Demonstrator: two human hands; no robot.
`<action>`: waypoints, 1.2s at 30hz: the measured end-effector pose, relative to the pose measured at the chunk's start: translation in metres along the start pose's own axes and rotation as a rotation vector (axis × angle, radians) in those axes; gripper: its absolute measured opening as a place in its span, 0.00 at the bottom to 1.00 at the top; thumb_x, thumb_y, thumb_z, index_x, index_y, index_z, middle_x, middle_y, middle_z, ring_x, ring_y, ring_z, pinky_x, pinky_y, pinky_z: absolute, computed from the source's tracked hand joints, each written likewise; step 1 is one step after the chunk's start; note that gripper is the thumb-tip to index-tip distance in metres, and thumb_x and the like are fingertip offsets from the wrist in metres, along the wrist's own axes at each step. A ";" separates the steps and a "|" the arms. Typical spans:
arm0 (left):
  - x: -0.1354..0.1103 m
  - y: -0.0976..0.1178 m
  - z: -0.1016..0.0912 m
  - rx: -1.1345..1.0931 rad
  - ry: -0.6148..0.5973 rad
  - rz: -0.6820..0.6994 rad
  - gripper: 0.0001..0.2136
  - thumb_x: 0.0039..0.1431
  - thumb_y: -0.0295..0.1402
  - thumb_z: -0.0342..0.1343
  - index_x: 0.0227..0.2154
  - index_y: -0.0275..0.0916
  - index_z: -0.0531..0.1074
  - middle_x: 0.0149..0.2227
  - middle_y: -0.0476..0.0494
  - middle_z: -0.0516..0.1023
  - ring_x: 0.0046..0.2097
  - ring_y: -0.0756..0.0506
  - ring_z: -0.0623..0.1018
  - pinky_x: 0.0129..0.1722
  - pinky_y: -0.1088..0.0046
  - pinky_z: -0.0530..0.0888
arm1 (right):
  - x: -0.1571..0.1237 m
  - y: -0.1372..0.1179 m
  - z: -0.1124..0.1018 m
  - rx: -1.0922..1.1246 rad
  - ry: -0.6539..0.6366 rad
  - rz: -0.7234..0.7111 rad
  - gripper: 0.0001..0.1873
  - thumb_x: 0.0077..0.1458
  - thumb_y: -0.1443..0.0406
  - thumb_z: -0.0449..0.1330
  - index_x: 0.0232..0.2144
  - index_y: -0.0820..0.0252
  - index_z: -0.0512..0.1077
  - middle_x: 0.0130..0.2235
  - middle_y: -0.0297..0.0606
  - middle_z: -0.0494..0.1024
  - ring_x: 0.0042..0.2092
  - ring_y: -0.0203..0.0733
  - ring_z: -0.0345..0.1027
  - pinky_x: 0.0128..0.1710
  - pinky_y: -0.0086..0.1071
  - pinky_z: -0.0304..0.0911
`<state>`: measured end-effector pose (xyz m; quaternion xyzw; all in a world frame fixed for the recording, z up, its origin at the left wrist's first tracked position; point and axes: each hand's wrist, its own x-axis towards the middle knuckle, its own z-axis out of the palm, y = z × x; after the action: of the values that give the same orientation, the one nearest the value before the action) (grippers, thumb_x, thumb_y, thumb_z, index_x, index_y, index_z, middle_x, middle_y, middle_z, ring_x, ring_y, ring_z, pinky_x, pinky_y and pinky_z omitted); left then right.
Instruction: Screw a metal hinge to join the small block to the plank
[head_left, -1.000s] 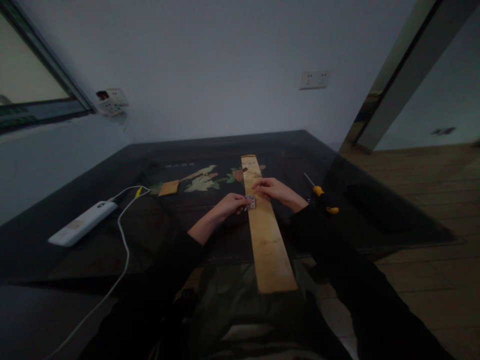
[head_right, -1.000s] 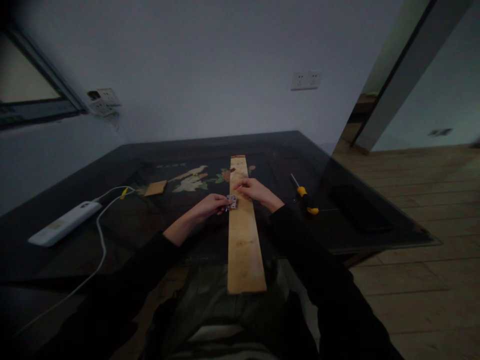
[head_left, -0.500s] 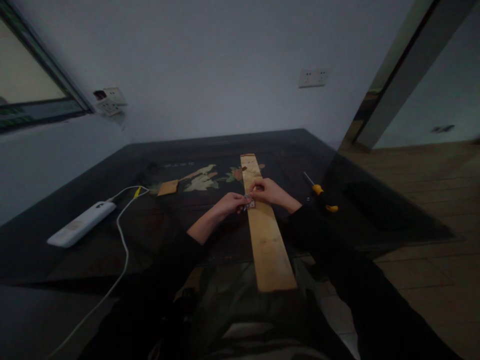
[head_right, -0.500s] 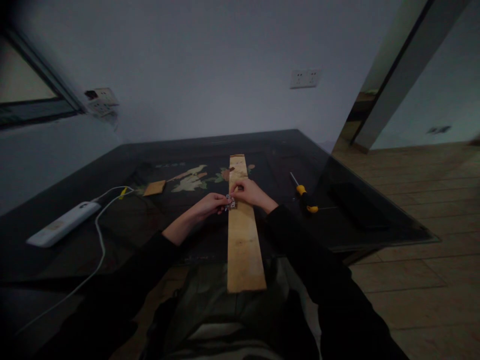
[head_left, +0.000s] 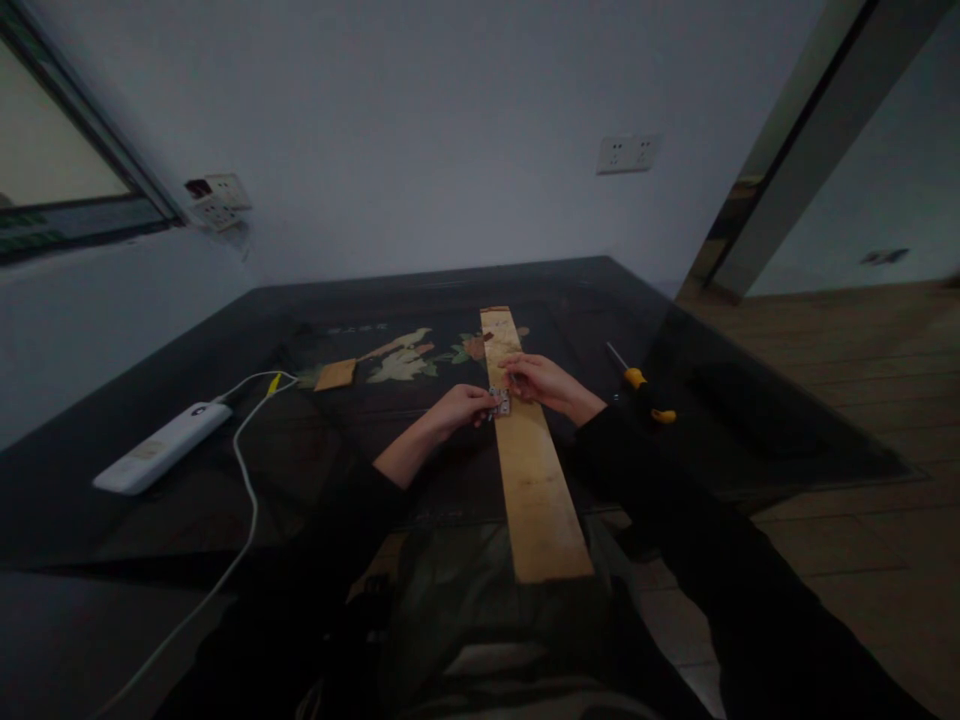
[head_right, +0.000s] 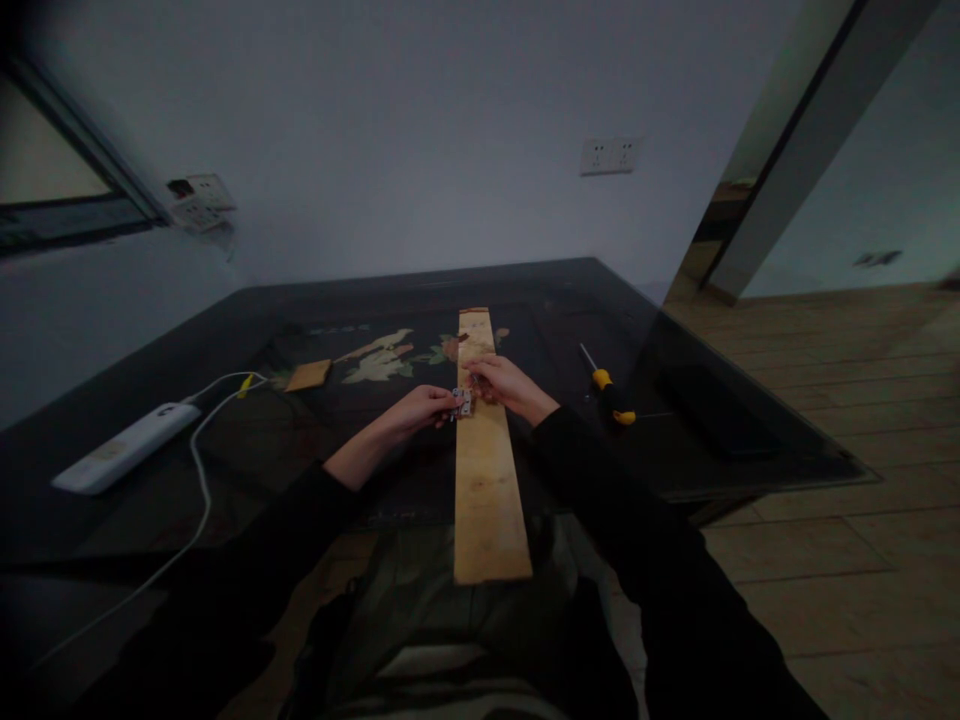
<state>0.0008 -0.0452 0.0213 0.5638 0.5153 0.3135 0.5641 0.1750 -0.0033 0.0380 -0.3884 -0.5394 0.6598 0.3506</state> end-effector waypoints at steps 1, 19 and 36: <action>0.000 0.000 0.000 0.004 0.001 0.002 0.12 0.53 0.37 0.62 0.22 0.33 0.73 0.18 0.52 0.66 0.20 0.55 0.63 0.20 0.79 0.59 | -0.001 0.000 0.000 -0.031 -0.017 -0.008 0.02 0.52 0.68 0.56 0.32 0.60 0.67 0.19 0.27 0.65 0.18 0.28 0.53 0.17 0.26 0.42; 0.003 -0.002 0.000 -0.041 0.007 -0.020 0.08 0.52 0.32 0.61 0.23 0.32 0.74 0.19 0.51 0.69 0.21 0.55 0.65 0.21 0.80 0.62 | 0.011 0.018 -0.001 -0.556 -0.078 -0.365 0.06 0.49 0.65 0.60 0.31 0.63 0.73 0.32 0.35 0.76 0.35 0.36 0.67 0.38 0.30 0.61; 0.005 -0.006 -0.002 -0.089 -0.011 -0.013 0.08 0.53 0.31 0.62 0.24 0.32 0.74 0.18 0.51 0.68 0.21 0.55 0.66 0.22 0.79 0.63 | -0.005 0.012 0.011 -0.862 0.099 -0.538 0.04 0.54 0.65 0.62 0.30 0.60 0.74 0.32 0.36 0.77 0.35 0.37 0.68 0.35 0.28 0.55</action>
<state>-0.0009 -0.0408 0.0150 0.5364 0.5013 0.3294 0.5936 0.1667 -0.0143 0.0280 -0.3759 -0.8261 0.2446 0.3413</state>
